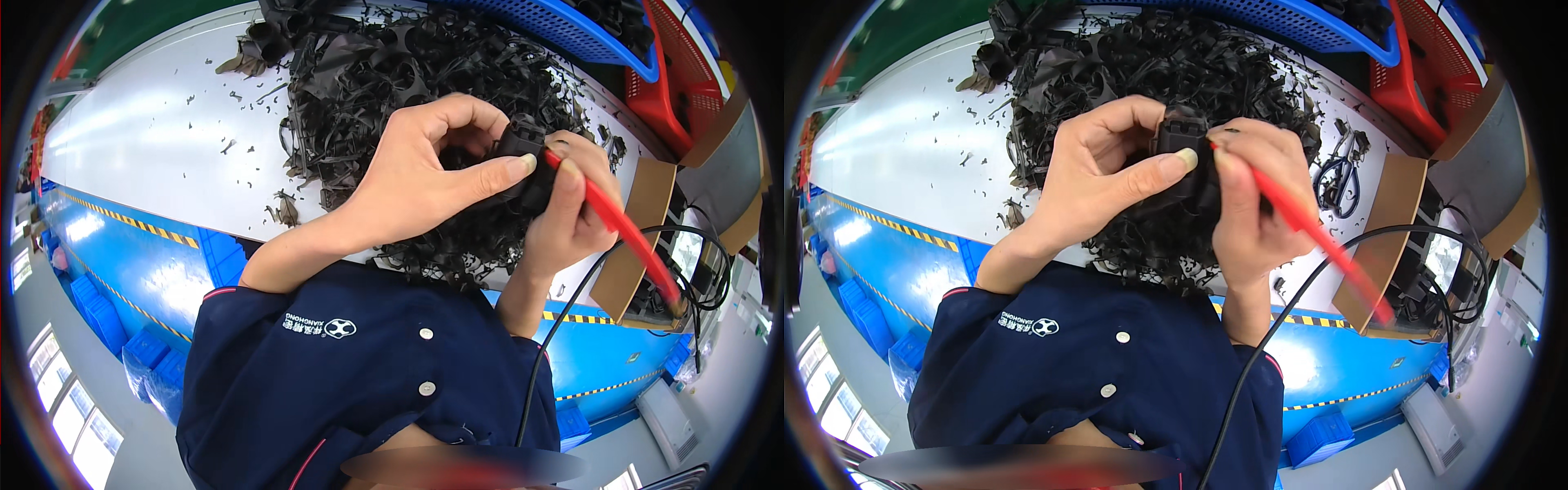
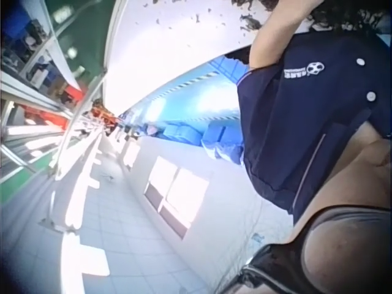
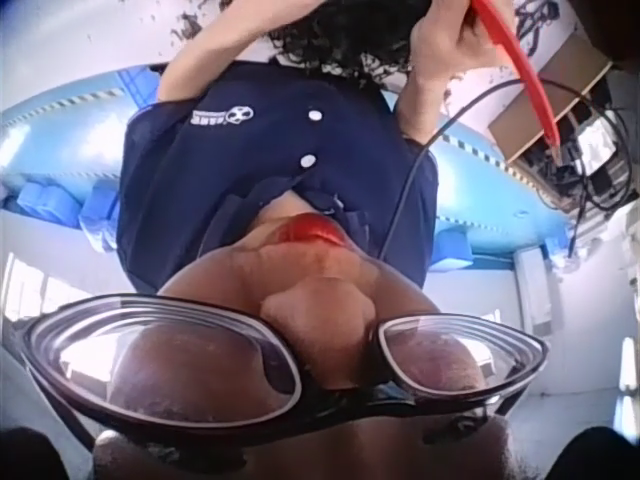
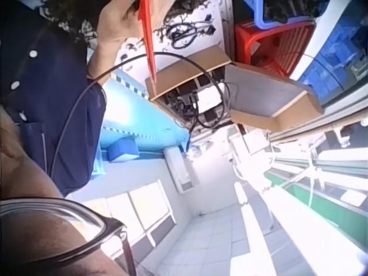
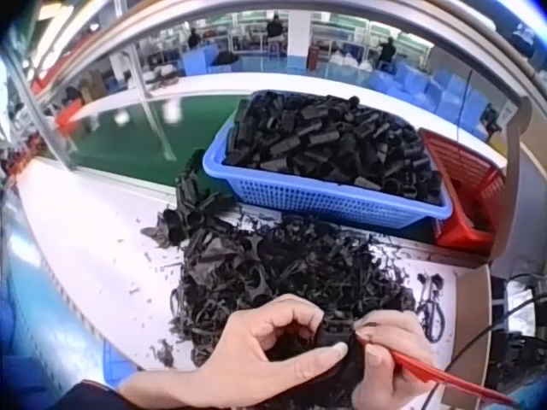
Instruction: The person cleans and deburrs plastic components using a deburring tool.
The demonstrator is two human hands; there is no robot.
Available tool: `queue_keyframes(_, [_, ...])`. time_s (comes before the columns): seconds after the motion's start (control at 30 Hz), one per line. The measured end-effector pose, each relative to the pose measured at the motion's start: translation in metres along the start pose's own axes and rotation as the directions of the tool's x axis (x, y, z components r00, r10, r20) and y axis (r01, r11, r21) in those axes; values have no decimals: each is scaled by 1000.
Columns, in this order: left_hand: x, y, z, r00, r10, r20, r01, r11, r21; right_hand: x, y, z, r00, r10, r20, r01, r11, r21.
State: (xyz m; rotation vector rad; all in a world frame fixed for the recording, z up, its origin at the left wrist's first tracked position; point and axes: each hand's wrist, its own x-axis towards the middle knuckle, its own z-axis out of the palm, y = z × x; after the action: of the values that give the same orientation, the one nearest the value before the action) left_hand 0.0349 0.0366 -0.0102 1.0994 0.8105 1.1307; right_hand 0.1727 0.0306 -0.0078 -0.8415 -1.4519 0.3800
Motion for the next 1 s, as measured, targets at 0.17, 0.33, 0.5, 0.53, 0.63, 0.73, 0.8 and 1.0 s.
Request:
queue_keyframes(0.17, [-1,-1,3,995,98,-33,-100,992,-82,0,0,0,984,-167,63,178,948,-264])
queue_keyframes(0.33, [-5,-2,-3,981,83,178,-94,994,52,-2,4,0,973,-230,-5,198,848,-492])
queue_keyframes(0.5, [-6,-4,1,913,97,396,-250,901,355,-1,9,-10,945,-326,7,272,777,-567])
queue_keyframes(0.53, [-9,-3,3,889,129,440,-319,863,392,0,10,-8,937,-349,2,283,758,-587])
queue_keyframes(0.63, [-14,-8,4,816,143,560,-428,800,421,-2,19,-4,946,-314,-84,178,718,-673])
queue_keyframes(0.73, [-17,-7,4,783,254,568,-494,809,320,-4,25,-2,957,-268,-112,141,766,-627])
queue_keyframes(0.8, [-17,0,4,795,253,551,-470,832,296,-5,24,1,975,-194,-112,86,787,-610])
queue_keyframes(1.0, [-11,6,-3,844,454,285,-534,668,518,-5,26,7,977,-192,-87,90,751,-654])
